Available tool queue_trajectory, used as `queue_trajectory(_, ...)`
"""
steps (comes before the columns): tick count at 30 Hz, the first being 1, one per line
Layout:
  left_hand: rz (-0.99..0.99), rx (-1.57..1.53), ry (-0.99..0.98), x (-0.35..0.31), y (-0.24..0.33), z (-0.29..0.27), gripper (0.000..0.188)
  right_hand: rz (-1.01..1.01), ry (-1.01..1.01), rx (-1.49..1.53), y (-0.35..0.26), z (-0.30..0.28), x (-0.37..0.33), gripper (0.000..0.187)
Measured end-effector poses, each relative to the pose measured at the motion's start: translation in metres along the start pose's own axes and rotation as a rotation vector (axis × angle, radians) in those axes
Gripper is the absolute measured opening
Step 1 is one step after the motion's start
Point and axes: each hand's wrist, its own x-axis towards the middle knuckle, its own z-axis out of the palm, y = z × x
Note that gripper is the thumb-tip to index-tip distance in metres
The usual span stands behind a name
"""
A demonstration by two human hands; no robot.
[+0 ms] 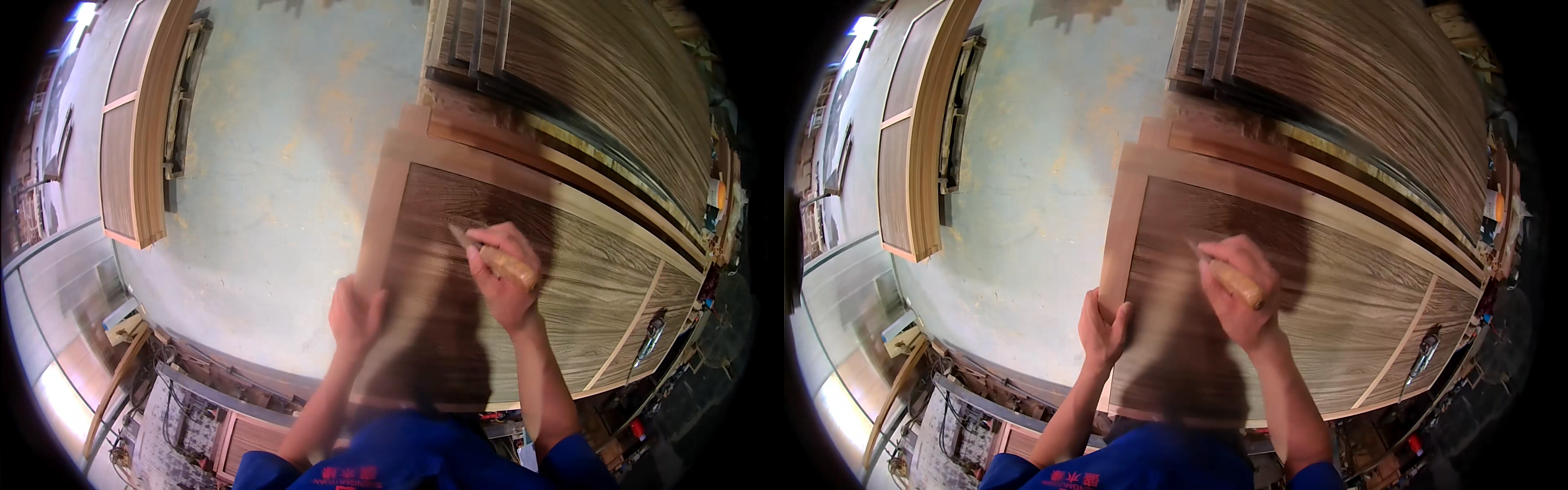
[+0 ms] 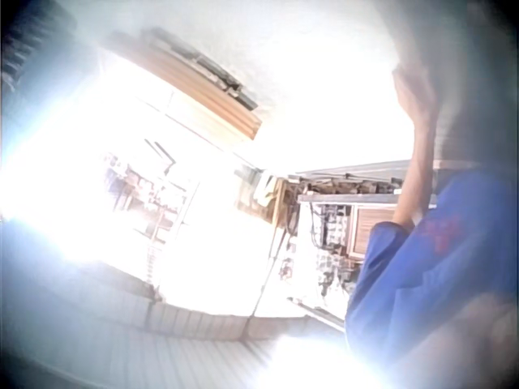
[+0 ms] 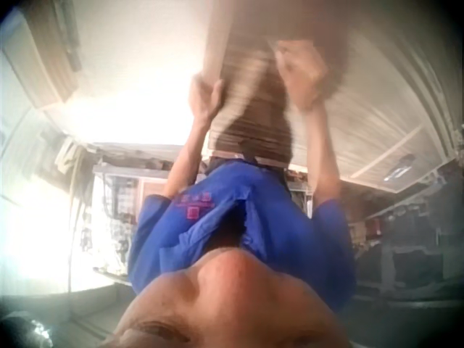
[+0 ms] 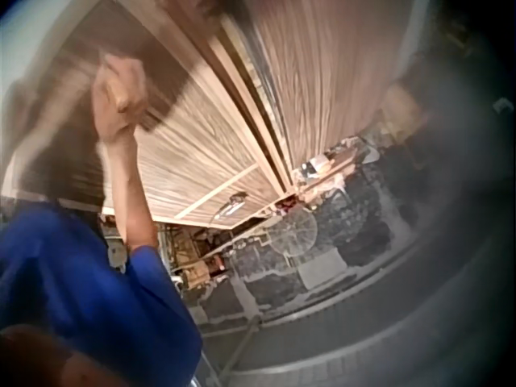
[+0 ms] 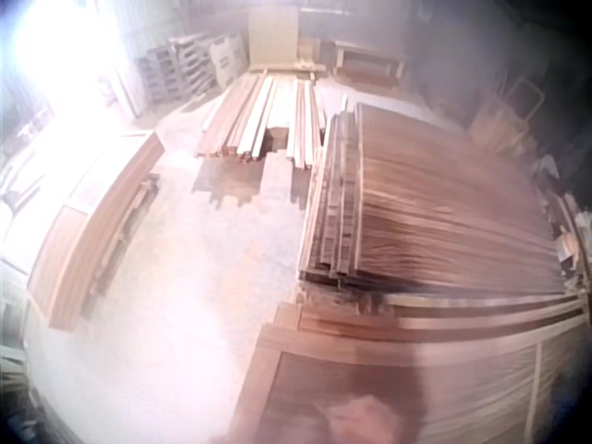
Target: The person wipes a large wooden door panel with a cloth, then uses a handheld orbital sander to smooth the surface. They flip the panel over and continue sanding the other side. Finally, they use a pneumatic nail gun to attach wooden trim pieces to the door frame.
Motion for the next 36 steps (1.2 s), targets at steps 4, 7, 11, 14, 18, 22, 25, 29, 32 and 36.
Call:
queue_trajectory(4, -0.037, 0.006, -0.004, -0.007, 0.002, -0.002, 0.05, -0.031, -0.131, 0.042, -0.005, 0.002, -0.07, 0.01)
queue_trajectory(7, -0.056, -0.023, 0.002, -0.008, 0.001, -0.003, 0.053, 0.168, -0.246, 0.123, -0.026, 0.0, -0.127, 0.011)
queue_trajectory(11, -0.067, 0.096, 0.01, -0.008, -0.029, 0.016, 0.061, 0.081, -0.346, 0.196, -0.006, 0.011, -0.214, 0.012)
queue_trajectory(14, -0.057, 0.061, 0.035, 0.002, -0.008, 0.005, 0.08, 0.12, -0.459, 0.163, -0.035, 0.014, -0.248, 0.011)
queue_trajectory(18, 0.001, 0.042, -0.1, 0.006, 0.009, -0.02, 0.079, 0.073, -0.518, 0.167, -0.056, 0.034, -0.3, 0.008)
queue_trajectory(22, 0.196, -0.209, -0.123, 0.014, -0.033, -0.015, 0.071, -0.134, -0.564, 0.148, -0.051, 0.042, -0.335, 0.01)
queue_trajectory(25, 0.229, -0.238, -0.181, 0.016, -0.057, -0.006, 0.063, -0.128, -0.531, 0.172, -0.049, 0.037, -0.353, 0.012)
queue_trajectory(29, 0.207, -0.123, -0.305, -0.008, -0.078, -0.018, 0.092, 0.088, -0.528, 0.122, -0.047, 0.015, -0.366, 0.015)
queue_trajectory(32, 0.11, -0.134, -0.376, -0.032, -0.06, -0.033, 0.095, 0.293, -0.496, 0.13, -0.035, 0.004, -0.365, 0.017)
queue_trajectory(36, 0.031, -0.189, -0.165, -0.031, -0.084, -0.014, 0.081, 0.301, -0.436, 0.174, -0.026, -0.001, -0.325, 0.016)
